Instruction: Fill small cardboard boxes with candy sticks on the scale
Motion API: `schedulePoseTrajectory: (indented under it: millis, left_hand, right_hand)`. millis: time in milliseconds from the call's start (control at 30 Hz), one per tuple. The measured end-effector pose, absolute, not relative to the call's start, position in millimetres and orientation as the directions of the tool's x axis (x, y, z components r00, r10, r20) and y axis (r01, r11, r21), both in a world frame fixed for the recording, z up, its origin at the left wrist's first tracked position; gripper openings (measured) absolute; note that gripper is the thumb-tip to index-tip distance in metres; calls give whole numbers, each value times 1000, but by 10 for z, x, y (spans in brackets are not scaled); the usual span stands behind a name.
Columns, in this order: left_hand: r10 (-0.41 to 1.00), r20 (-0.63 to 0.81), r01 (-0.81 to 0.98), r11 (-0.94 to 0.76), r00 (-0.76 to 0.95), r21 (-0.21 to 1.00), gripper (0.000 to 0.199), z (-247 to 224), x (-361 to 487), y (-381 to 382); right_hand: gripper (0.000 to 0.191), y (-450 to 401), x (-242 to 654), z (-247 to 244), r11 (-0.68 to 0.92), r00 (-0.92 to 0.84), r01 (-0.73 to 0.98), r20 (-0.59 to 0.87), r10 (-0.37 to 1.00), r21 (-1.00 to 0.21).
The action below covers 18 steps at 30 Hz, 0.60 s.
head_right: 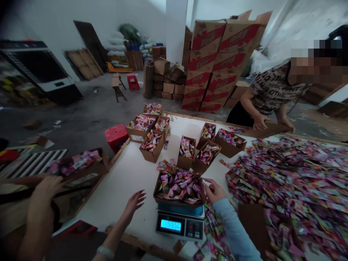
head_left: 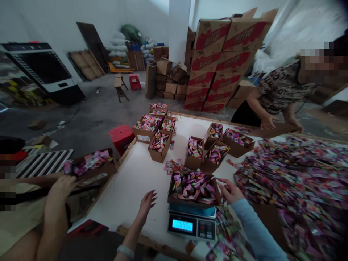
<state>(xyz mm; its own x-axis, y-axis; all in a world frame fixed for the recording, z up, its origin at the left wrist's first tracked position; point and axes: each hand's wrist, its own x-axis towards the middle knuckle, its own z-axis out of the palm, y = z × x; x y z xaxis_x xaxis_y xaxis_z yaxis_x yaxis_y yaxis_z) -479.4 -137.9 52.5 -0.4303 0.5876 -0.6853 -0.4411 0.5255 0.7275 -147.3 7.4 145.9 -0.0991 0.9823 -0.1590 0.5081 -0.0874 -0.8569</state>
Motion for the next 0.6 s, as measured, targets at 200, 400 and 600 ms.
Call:
schedulePoseTrajectory:
  millis: [200, 400, 600]
  left_hand:
    - [599, -686, -463, 510, -413, 725, 39, 502, -4772, -1373]
    - [578, -694, -463, 519, -430, 718, 36, 474, -4706, -1427]
    - [572, -687, -456, 514, -449, 726, 37, 542, -4626, -1422]
  right_hand:
    - [52, 115, -1398, 1396, -73, -75, 497, -127, 989, -865]
    - [55, 109, -1163, 1292, -126, -12, 452, -147, 989, -883]
    - [66, 119, -1222, 1364, -177, 5, 436, -194, 981, -882]
